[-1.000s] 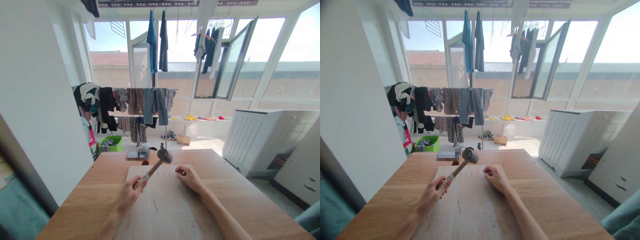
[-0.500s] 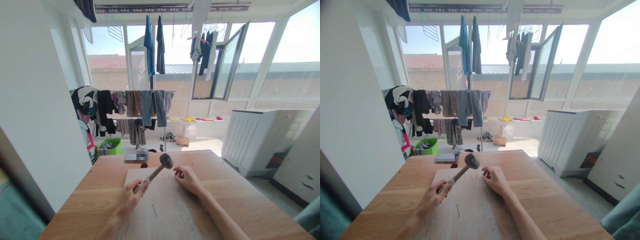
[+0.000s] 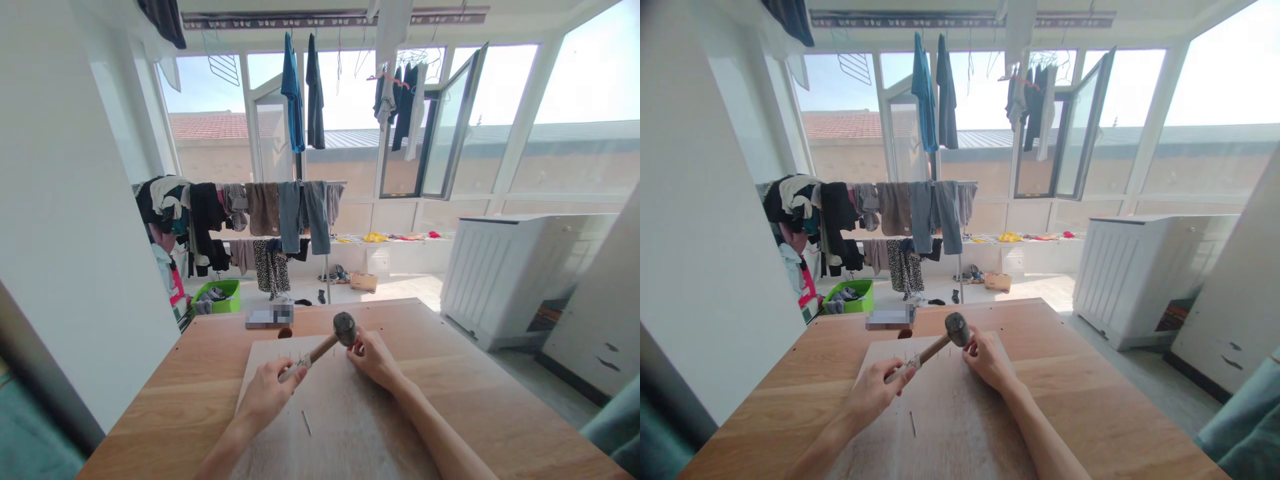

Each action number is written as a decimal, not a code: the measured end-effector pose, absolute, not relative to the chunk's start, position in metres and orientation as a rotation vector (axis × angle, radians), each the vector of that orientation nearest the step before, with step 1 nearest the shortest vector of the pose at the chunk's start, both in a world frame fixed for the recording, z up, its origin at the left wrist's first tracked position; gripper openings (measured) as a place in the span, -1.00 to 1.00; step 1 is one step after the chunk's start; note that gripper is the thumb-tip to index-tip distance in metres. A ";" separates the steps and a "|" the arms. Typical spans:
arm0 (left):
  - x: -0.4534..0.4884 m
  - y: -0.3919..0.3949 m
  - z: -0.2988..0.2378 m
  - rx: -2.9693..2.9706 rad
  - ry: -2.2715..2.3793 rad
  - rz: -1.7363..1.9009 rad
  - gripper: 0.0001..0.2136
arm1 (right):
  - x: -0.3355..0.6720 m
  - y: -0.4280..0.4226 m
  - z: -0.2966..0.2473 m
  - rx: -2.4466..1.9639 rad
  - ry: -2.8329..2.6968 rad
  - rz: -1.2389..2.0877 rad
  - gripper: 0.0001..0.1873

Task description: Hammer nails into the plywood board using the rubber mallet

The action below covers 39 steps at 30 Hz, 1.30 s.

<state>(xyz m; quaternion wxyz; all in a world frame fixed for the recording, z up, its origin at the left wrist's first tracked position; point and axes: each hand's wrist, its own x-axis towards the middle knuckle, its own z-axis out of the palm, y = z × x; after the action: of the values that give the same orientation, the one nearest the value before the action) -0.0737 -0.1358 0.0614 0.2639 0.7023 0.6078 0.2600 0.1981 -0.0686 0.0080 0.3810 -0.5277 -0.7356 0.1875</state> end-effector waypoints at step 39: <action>-0.083 -0.129 0.025 1.643 1.410 1.112 -0.51 | 0.065 -0.151 0.072 -1.225 -2.925 0.313 -0.48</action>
<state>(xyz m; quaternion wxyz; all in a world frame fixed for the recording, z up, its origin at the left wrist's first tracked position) -0.0828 -0.1294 0.0248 0.3465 0.6331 0.5436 0.4286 0.0647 -0.1509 0.0718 -0.0226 -0.3843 -0.9177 0.0981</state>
